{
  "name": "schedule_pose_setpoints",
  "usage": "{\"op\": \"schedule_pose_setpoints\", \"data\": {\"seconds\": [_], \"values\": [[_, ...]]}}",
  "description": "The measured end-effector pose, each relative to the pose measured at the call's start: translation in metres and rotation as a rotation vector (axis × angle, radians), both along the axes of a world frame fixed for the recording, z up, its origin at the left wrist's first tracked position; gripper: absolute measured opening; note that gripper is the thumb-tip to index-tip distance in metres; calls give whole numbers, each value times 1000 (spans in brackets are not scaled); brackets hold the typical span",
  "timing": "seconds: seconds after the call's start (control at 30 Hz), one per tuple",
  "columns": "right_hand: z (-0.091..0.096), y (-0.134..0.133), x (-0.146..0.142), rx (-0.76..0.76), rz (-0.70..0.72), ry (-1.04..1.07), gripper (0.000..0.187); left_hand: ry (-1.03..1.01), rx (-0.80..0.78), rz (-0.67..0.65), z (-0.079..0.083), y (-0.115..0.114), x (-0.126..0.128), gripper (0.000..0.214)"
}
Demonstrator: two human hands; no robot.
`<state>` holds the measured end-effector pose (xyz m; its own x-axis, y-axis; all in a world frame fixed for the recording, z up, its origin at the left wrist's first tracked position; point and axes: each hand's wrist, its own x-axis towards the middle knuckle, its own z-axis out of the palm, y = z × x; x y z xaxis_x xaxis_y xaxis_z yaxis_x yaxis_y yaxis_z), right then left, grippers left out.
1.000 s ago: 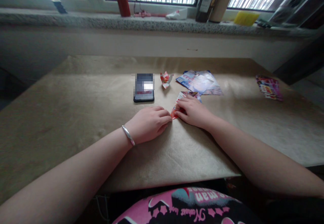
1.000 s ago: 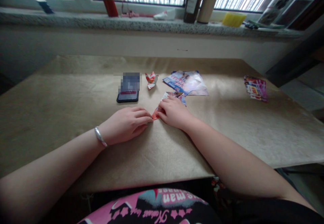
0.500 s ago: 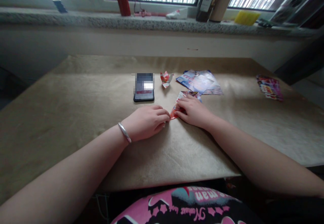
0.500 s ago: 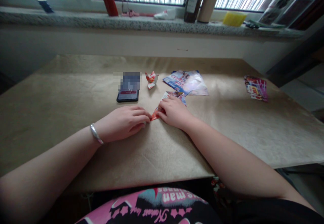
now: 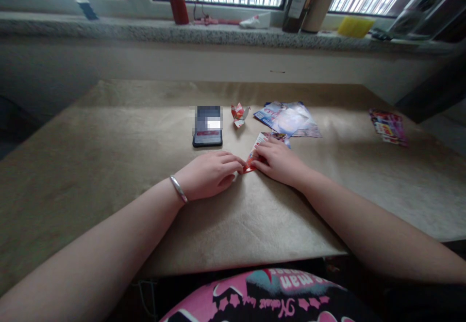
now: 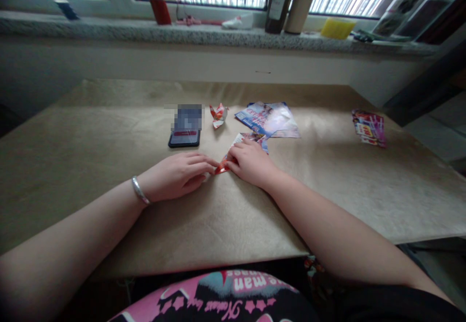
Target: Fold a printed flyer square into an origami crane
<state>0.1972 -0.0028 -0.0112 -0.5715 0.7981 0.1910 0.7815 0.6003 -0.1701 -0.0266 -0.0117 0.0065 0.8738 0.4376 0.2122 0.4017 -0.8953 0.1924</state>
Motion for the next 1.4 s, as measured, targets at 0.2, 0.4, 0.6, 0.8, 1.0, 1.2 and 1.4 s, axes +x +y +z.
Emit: {"op": "schedule_pose_setpoints", "data": {"seconds": [0.2, 0.4, 0.6, 0.8, 1.0, 1.2, 1.4], "values": [[-1, -3, -6, 22, 0, 45, 20, 15, 43, -4, -1, 0, 0, 30], [-6, 0, -4, 24, 11, 107, 17, 59, 85, 20, 1, -4, 2, 29], [-4, -1, -6, 14, 1, 135, 16, 77, 141, 45, 2, -8, 6, 25], [-4, 3, 1, -45, 141, 268, 7, 126, 176, 62, 5, -11, 8, 25], [-4, 6, 13, -78, 404, 335, 14, 124, 188, 59, 4, -11, 9, 24], [-3, 2, 6, 22, 459, 282, 22, 163, 208, 78, 8, -11, 7, 24], [-2, -3, -1, 102, 459, 210, 25, 163, 152, 70, 16, -6, -2, 24]]}}
